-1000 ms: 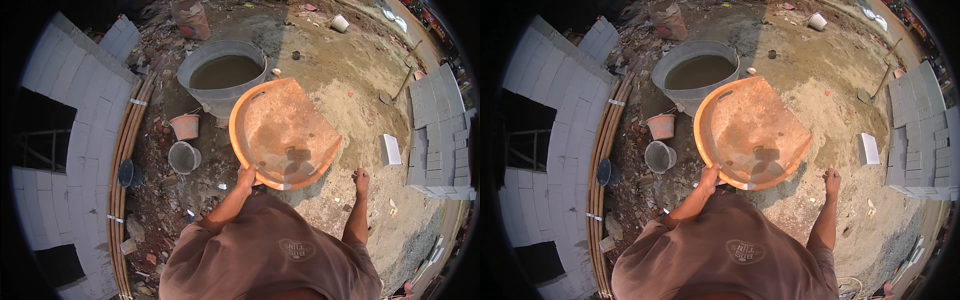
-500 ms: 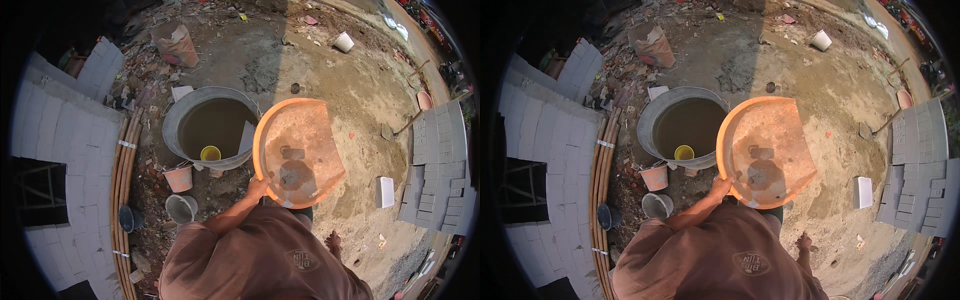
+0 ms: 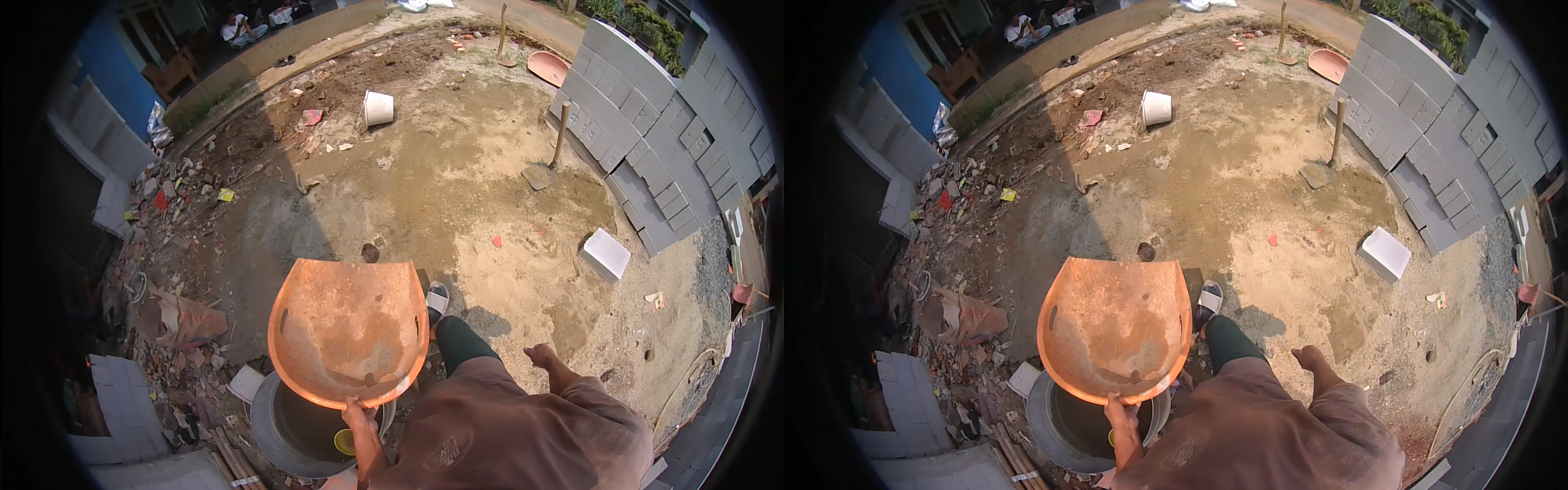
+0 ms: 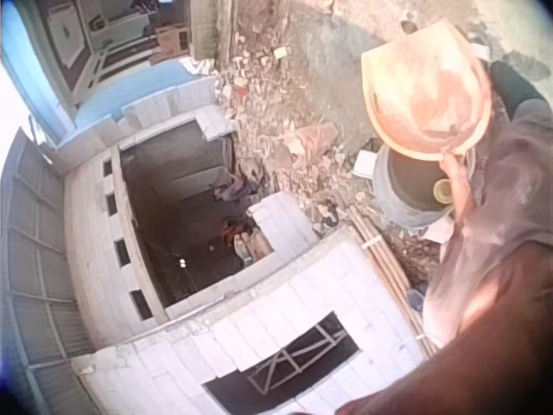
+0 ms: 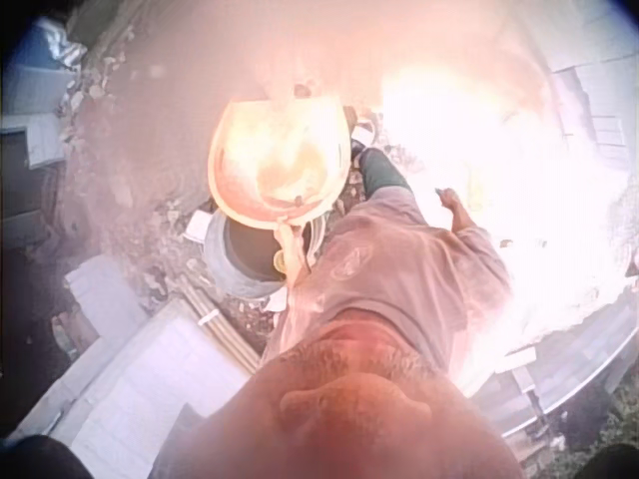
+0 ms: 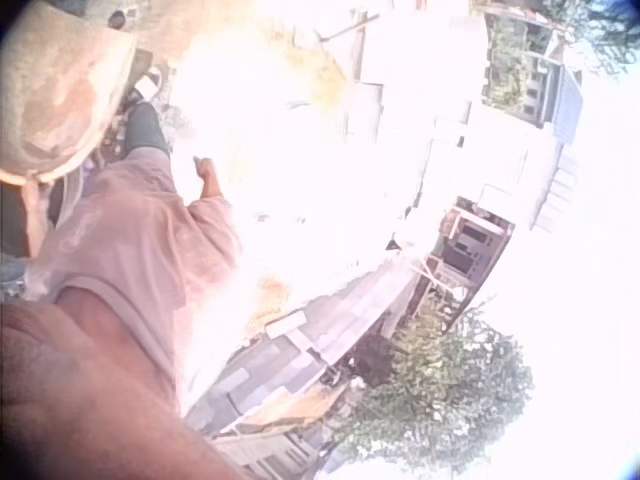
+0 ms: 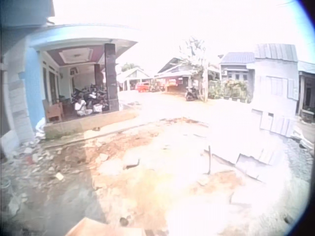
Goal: The person places a concrete block onto a wall, taps it into position with a wooden stick, and then walks to a pile of sand. They use a hoe to scoop sand into a basin and mix it with water.
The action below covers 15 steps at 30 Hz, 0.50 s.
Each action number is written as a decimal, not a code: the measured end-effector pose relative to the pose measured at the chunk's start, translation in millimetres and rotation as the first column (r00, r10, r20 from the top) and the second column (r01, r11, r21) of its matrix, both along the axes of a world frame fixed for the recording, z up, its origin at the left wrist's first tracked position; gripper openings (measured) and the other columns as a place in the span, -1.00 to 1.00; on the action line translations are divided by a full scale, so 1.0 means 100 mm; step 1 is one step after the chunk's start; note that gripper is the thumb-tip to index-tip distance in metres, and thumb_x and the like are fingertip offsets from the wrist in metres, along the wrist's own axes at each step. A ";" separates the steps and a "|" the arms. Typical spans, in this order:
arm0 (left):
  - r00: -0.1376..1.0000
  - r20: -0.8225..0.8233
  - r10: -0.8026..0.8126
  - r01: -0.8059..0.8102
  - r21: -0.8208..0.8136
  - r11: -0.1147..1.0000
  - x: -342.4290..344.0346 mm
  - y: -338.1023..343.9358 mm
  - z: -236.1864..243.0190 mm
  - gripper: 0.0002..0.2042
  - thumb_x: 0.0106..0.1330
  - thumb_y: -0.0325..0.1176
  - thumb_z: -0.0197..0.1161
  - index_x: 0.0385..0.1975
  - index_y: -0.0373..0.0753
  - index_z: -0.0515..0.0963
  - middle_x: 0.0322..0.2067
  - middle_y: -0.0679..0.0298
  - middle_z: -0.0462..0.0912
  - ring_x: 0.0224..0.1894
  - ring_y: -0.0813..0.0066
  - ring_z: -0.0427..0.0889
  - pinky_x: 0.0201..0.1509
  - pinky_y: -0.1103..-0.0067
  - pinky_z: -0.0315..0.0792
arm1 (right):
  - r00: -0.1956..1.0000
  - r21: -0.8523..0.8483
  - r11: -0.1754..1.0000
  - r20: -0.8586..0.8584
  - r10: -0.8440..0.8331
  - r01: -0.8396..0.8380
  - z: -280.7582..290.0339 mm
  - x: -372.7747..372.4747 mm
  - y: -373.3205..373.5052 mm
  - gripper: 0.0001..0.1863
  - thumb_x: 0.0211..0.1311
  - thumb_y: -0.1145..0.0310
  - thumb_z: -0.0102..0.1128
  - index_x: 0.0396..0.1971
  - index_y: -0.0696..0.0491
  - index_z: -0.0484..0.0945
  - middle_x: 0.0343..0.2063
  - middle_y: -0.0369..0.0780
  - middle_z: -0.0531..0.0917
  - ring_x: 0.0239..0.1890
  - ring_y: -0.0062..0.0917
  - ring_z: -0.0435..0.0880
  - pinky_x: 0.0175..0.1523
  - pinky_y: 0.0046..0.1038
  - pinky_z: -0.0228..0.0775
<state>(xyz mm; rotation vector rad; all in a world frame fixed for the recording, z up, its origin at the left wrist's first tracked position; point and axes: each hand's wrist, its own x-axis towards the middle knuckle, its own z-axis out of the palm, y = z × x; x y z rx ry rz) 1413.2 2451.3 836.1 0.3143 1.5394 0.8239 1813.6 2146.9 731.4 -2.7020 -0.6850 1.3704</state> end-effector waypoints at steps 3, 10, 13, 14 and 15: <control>0.996 0.019 0.092 -0.092 -0.030 0.995 0.47 0.60 -0.02 -0.63 0.10 -0.33 0.04 -0.12 -0.40 0.37 -0.24 0.03 0.53 -0.27 0.12 0.61 -0.34 0.25 0.53 | 0.998 0.040 0.998 0.033 -0.047 0.045 -0.20 0.86 0.15 -0.53 0.23 -0.02 -0.02 -0.49 0.13 0.58 -0.28 0.01 0.64 -0.20 -0.17 0.62 -0.11 -0.27 0.46; 0.943 -0.062 0.327 -0.329 -0.014 0.944 1.28 2.14 0.34 -0.56 0.16 -0.20 0.06 0.00 -0.31 0.33 -0.05 0.07 0.45 -0.06 0.10 0.52 0.00 0.19 0.44 | 0.810 0.295 0.785 0.056 -0.583 0.545 0.67 2.47 0.46 -0.63 0.18 0.14 0.18 -0.52 0.20 0.46 -0.67 -0.22 0.51 -0.62 -0.51 0.51 -0.49 -0.44 0.47; 0.919 -0.024 0.394 -0.393 0.031 0.919 1.57 2.57 0.46 -0.54 0.17 -0.17 0.06 0.02 -0.29 0.32 -0.05 0.09 0.45 -0.02 0.10 0.48 0.06 0.20 0.40 | 0.716 0.352 0.685 0.058 -0.696 0.638 1.11 2.98 0.49 -0.64 0.19 0.15 0.16 -0.51 0.19 0.45 -0.68 -0.24 0.47 -0.65 -0.53 0.45 -0.54 -0.47 0.39; 0.913 -0.027 0.408 -0.406 0.057 0.912 1.64 2.71 0.50 -0.53 0.17 -0.16 0.06 0.03 -0.29 0.31 -0.05 0.09 0.44 -0.01 0.10 0.47 0.06 0.20 0.40 | 0.700 0.365 0.659 0.027 -0.713 0.657 1.30 3.05 0.70 -0.67 0.20 0.17 0.15 -0.52 0.16 0.45 -0.70 -0.30 0.43 -0.67 -0.59 0.41 -0.57 -0.51 0.34; 0.907 -0.033 0.421 -0.417 0.084 0.905 1.71 2.84 0.56 -0.53 0.17 -0.14 0.06 0.03 -0.29 0.31 -0.05 0.10 0.44 0.00 0.10 0.46 0.06 0.21 0.39 | 0.691 0.401 0.629 -0.016 -0.723 0.667 1.24 3.10 0.81 -0.68 0.20 0.17 0.14 -0.51 0.15 0.45 -0.69 -0.31 0.43 -0.67 -0.61 0.40 -0.58 -0.53 0.32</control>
